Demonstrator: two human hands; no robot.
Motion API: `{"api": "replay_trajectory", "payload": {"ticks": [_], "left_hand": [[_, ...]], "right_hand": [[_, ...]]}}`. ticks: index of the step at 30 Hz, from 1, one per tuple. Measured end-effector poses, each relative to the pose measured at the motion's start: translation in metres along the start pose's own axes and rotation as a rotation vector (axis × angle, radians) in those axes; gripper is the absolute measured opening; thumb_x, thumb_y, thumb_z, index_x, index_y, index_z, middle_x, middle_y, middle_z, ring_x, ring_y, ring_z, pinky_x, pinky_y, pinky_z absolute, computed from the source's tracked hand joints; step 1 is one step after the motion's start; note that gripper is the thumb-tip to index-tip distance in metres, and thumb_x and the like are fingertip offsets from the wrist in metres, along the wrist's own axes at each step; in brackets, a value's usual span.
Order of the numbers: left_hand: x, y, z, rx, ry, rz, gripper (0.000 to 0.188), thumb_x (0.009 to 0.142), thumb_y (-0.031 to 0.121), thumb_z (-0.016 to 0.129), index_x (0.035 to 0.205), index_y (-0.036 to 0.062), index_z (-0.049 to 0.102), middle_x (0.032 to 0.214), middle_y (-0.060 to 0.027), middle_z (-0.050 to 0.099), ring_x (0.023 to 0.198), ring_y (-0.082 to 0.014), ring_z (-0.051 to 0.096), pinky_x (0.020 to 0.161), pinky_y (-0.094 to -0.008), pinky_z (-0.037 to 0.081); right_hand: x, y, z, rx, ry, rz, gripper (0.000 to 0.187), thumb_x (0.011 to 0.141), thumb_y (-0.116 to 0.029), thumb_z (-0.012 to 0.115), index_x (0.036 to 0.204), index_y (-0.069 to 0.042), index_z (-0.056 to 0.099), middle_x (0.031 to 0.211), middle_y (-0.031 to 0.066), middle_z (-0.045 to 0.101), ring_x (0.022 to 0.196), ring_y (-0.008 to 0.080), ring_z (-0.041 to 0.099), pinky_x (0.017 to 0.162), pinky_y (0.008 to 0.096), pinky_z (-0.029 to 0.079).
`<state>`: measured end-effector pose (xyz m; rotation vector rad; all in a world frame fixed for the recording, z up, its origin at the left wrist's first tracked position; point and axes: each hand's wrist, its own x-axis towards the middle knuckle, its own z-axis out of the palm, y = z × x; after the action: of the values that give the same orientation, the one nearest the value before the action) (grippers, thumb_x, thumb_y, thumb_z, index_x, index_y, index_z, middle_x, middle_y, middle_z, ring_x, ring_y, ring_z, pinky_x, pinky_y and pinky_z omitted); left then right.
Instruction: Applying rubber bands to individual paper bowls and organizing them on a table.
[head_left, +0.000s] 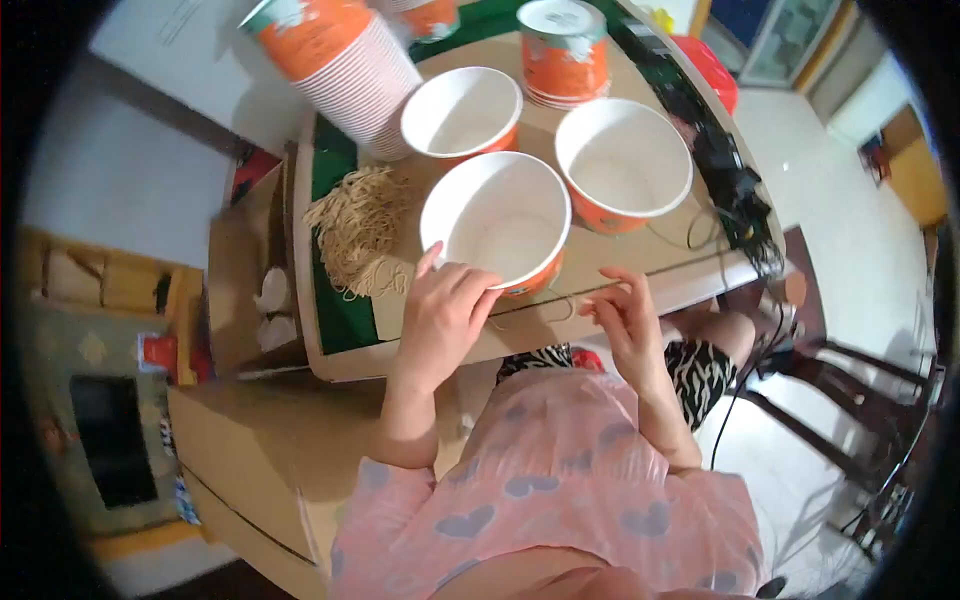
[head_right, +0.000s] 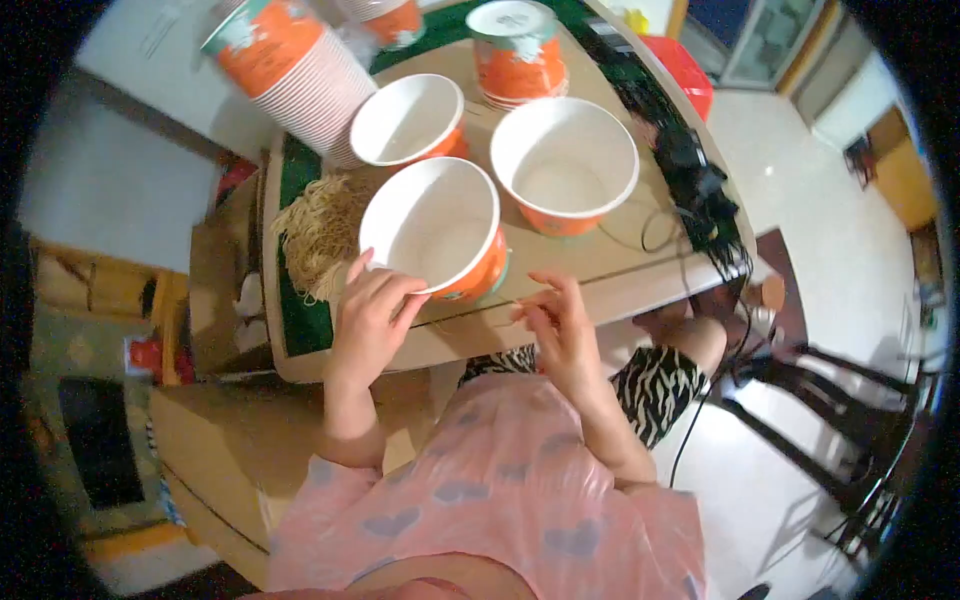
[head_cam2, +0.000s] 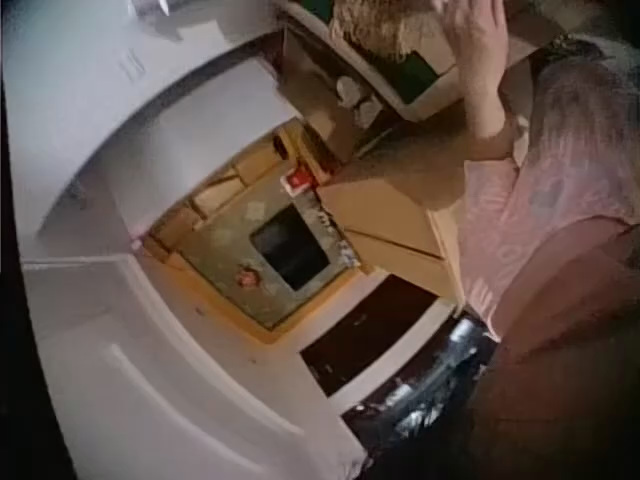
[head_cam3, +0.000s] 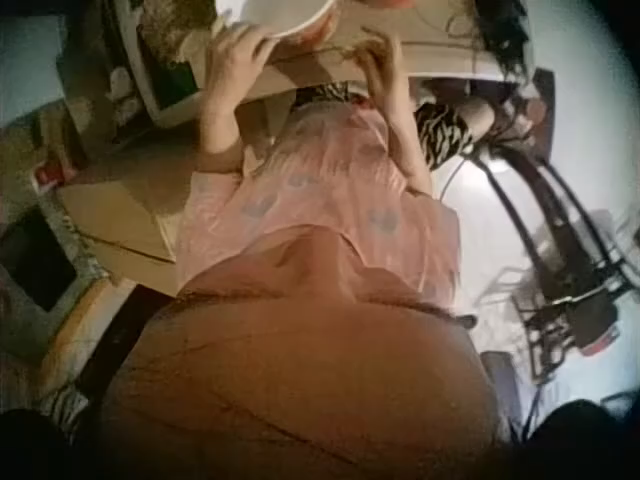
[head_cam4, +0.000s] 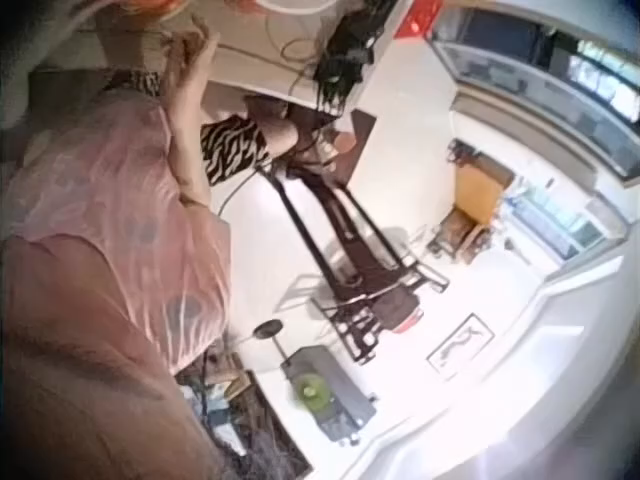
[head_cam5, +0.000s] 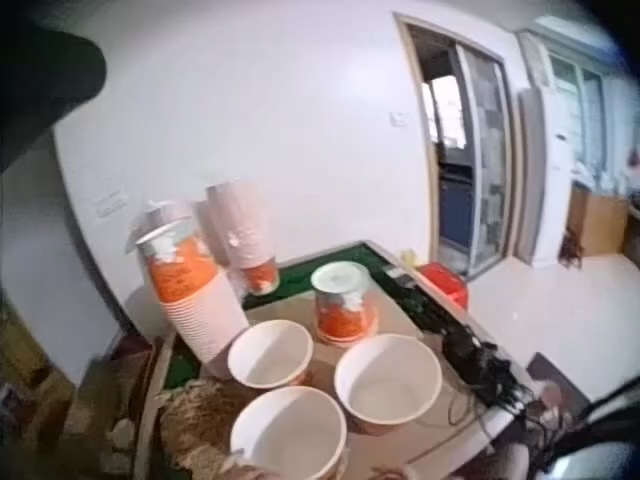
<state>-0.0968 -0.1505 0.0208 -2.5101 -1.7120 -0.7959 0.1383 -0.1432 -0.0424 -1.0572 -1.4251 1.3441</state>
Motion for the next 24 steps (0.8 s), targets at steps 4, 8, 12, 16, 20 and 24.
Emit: {"api": "replay_trajectory", "payload": {"ticks": [4,8,12,16,20,24], "left_hand": [[0.012,0.020,0.018,-0.208,-0.010,0.013,0.013,0.079,0.006,0.070,0.090,0.0053,0.063,0.085,-0.0084,0.065,0.080,-0.0283,0.061,0.082,-0.0432,0.047],[0.014,0.030,0.031,-0.234,-0.071,-0.150,0.018,0.079,0.004,0.069,0.095,0.0034,0.062,0.089,-0.0107,0.065,0.087,-0.0312,0.060,0.080,-0.0418,0.046],[0.014,0.033,0.030,-0.194,-0.096,-0.177,0.034,0.076,0.000,0.069,0.107,0.0043,0.058,0.095,-0.0112,0.064,0.091,-0.0325,0.059,0.082,-0.0420,0.045],[0.002,0.016,0.013,0.068,-0.174,-0.128,0.037,0.074,0.000,0.070,0.109,0.0064,0.058,0.094,-0.0109,0.064,0.092,-0.0323,0.059,0.085,-0.0414,0.043],[-0.002,0.009,0.007,-0.120,-0.226,-0.333,0.027,0.078,0.003,0.071,0.103,0.0055,0.061,0.085,-0.0102,0.067,0.086,-0.0296,0.063,0.079,-0.0392,0.049],[0.006,0.023,0.010,-0.223,-0.160,-0.437,0.028,0.080,0.003,0.070,0.106,0.0037,0.061,0.087,-0.0122,0.068,0.085,-0.0277,0.066,0.074,-0.0370,0.053]], "right_hand": [[0.006,-0.006,0.005,0.216,-0.036,0.067,0.029,0.095,-0.001,0.053,0.122,0.001,0.044,0.097,0.0129,0.067,0.086,0.0150,0.065,0.077,0.0264,0.053],[0.010,0.004,0.012,0.349,-0.008,0.076,0.019,0.095,-0.004,0.055,0.113,0.001,0.051,0.096,0.0100,0.069,0.084,0.0128,0.065,0.075,0.0250,0.052],[0.009,0.020,0.011,0.301,-0.048,0.155,0.011,0.095,-0.005,0.055,0.105,0.001,0.055,0.095,0.0077,0.067,0.081,0.0105,0.064,0.072,0.0235,0.051],[0.008,0.029,0.014,0.326,-0.040,0.101,0.010,0.095,-0.006,0.056,0.102,0.000,0.055,0.090,0.0052,0.065,0.084,0.0091,0.063,0.070,0.0225,0.050],[0.011,0.035,0.016,0.399,-0.017,0.092,0.010,0.096,-0.006,0.055,0.104,-0.002,0.055,0.088,0.0033,0.064,0.078,0.0082,0.061,0.070,0.0226,0.050],[0.018,0.029,0.015,0.481,-0.101,0.098,0.014,0.095,-0.005,0.056,0.108,0.000,0.055,0.092,0.0074,0.067,0.081,0.0103,0.064,0.070,0.0228,0.051]]}}
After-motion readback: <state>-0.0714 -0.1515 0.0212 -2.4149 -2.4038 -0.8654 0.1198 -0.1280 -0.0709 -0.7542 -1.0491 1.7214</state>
